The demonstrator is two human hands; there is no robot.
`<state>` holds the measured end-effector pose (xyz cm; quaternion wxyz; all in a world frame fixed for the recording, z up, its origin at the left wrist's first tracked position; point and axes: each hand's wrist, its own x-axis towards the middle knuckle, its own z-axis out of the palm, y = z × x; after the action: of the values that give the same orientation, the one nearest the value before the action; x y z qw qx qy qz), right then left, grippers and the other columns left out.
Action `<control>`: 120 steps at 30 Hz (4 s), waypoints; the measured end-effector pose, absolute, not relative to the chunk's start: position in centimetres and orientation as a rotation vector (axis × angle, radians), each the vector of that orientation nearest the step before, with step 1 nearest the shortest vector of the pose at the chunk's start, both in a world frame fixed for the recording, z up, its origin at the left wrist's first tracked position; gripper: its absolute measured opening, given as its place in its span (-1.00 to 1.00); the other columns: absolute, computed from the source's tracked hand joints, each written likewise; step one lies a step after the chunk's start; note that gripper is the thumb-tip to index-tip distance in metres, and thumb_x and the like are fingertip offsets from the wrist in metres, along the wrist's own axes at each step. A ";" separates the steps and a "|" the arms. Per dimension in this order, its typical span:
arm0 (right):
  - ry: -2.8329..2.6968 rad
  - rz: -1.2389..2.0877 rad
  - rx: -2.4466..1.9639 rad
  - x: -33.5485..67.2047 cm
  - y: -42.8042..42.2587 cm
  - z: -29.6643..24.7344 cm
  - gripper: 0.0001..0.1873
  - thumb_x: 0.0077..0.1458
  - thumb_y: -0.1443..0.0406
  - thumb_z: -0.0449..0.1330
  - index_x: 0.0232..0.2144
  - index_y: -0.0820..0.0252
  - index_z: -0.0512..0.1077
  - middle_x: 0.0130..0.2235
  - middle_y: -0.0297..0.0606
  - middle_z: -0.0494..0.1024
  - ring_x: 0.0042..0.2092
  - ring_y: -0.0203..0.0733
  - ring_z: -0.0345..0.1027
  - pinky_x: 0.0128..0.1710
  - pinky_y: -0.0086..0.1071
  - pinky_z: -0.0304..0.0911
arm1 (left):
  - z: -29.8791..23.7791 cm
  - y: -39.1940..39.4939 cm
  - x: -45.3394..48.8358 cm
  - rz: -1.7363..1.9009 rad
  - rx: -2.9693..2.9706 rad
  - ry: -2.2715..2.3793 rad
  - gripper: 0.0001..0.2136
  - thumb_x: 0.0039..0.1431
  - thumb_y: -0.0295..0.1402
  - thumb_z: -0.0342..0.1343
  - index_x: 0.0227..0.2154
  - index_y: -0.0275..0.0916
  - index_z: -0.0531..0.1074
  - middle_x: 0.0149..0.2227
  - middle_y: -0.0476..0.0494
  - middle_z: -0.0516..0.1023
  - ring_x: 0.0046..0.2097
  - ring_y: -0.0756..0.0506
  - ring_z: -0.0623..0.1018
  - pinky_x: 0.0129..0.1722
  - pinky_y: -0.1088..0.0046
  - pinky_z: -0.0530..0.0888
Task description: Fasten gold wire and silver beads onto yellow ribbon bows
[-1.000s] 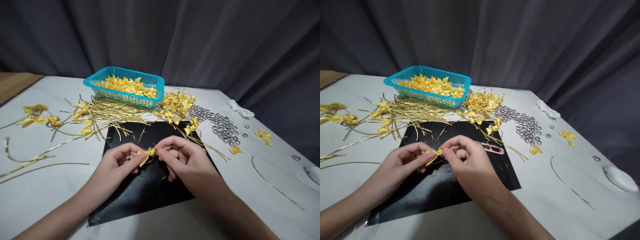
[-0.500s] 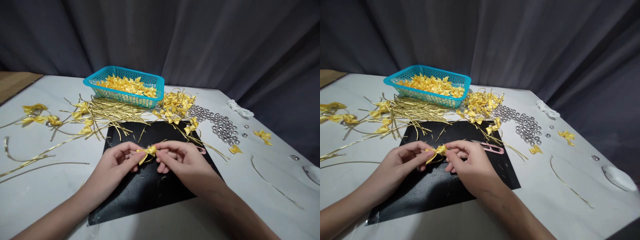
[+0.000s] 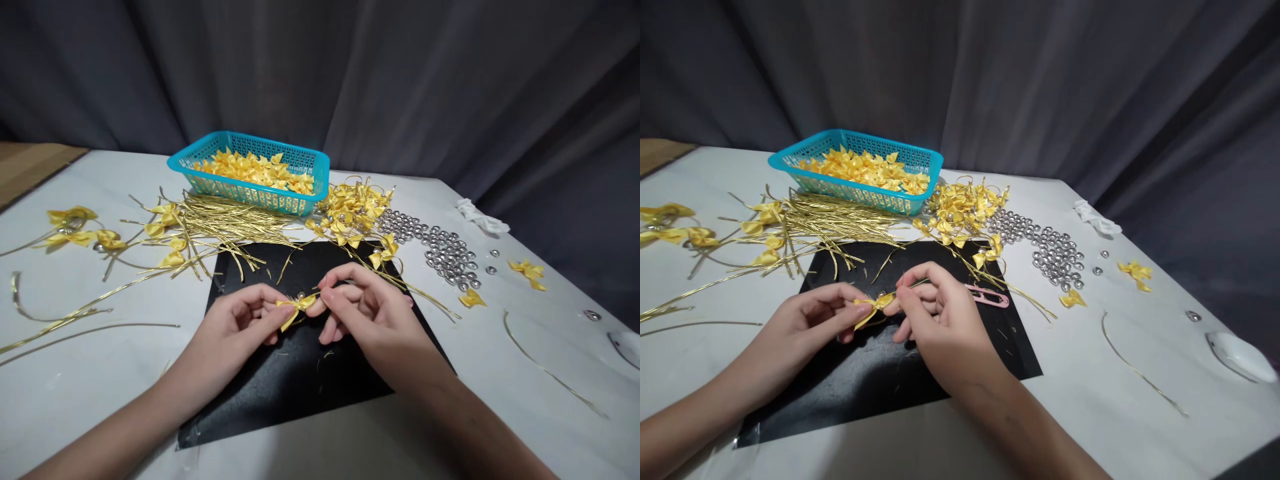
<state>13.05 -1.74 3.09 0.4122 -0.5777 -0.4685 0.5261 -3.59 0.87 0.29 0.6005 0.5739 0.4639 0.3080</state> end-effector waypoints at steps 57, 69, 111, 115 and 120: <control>-1.276 1.266 -1.586 11.8 -2.0 2.0 -0.70 -0.05 0.28 0.19 -0.20 0.18 0.39 -0.69 -0.58 0.05 -0.67 -0.50 -0.12 -0.71 -0.59 -0.19 | -1.1 1.0 -4.5 0.860 1.167 0.936 -0.90 0.03 -0.28 0.20 -0.48 -0.18 0.53 -0.54 0.06 0.45 -0.52 0.12 0.32 -0.54 0.73 0.27; -1.337 1.411 -1.670 13.9 -1.5 4.7 -0.79 -0.07 0.41 0.17 -0.29 0.27 0.46 -0.47 -0.27 0.57 -0.64 -0.50 0.13 -0.72 -0.61 -0.05 | -1.2 1.1 -4.2 0.877 1.156 1.071 -0.82 0.03 -0.23 0.20 -0.47 -0.25 0.49 -0.51 0.03 0.42 -0.51 0.10 0.32 -0.52 0.66 0.27; -1.577 1.129 -1.463 11.6 -3.1 1.9 -0.74 0.11 0.24 0.07 -0.56 0.22 0.39 -0.65 -0.43 0.32 -0.68 -0.48 0.10 -0.71 -0.57 0.00 | -0.2 0.9 -4.0 0.823 1.250 1.036 -0.87 0.01 -0.29 0.18 -0.50 -0.25 0.51 -0.52 0.01 0.45 -0.51 0.07 0.35 -0.51 0.65 0.32; -1.717 1.028 -1.461 11.5 -3.1 1.5 -0.72 0.13 0.28 0.05 -0.59 0.23 0.35 -0.66 -0.47 0.18 -0.62 -0.46 0.01 -0.64 -0.55 -0.04 | -0.2 0.8 -4.1 0.811 1.265 1.012 -0.88 0.00 -0.30 0.18 -0.52 -0.24 0.51 -0.57 0.01 0.44 -0.51 0.06 0.34 -0.51 0.64 0.31; -1.881 0.864 -1.458 11.6 -3.2 1.6 -0.66 0.14 0.33 0.03 -0.66 0.22 0.18 -0.67 -0.49 0.05 -0.61 -0.45 -0.08 -0.59 -0.51 -0.08 | -0.1 0.8 -4.0 0.793 1.268 1.066 -0.85 -0.08 -0.28 0.22 -0.55 -0.27 0.52 -0.60 -0.03 0.42 -0.53 0.04 0.33 -0.56 0.60 0.27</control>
<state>11.63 -3.16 1.63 0.3001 -0.5495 -0.7086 0.3255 -4.02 0.84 -0.11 0.6073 0.5484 0.4613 0.3431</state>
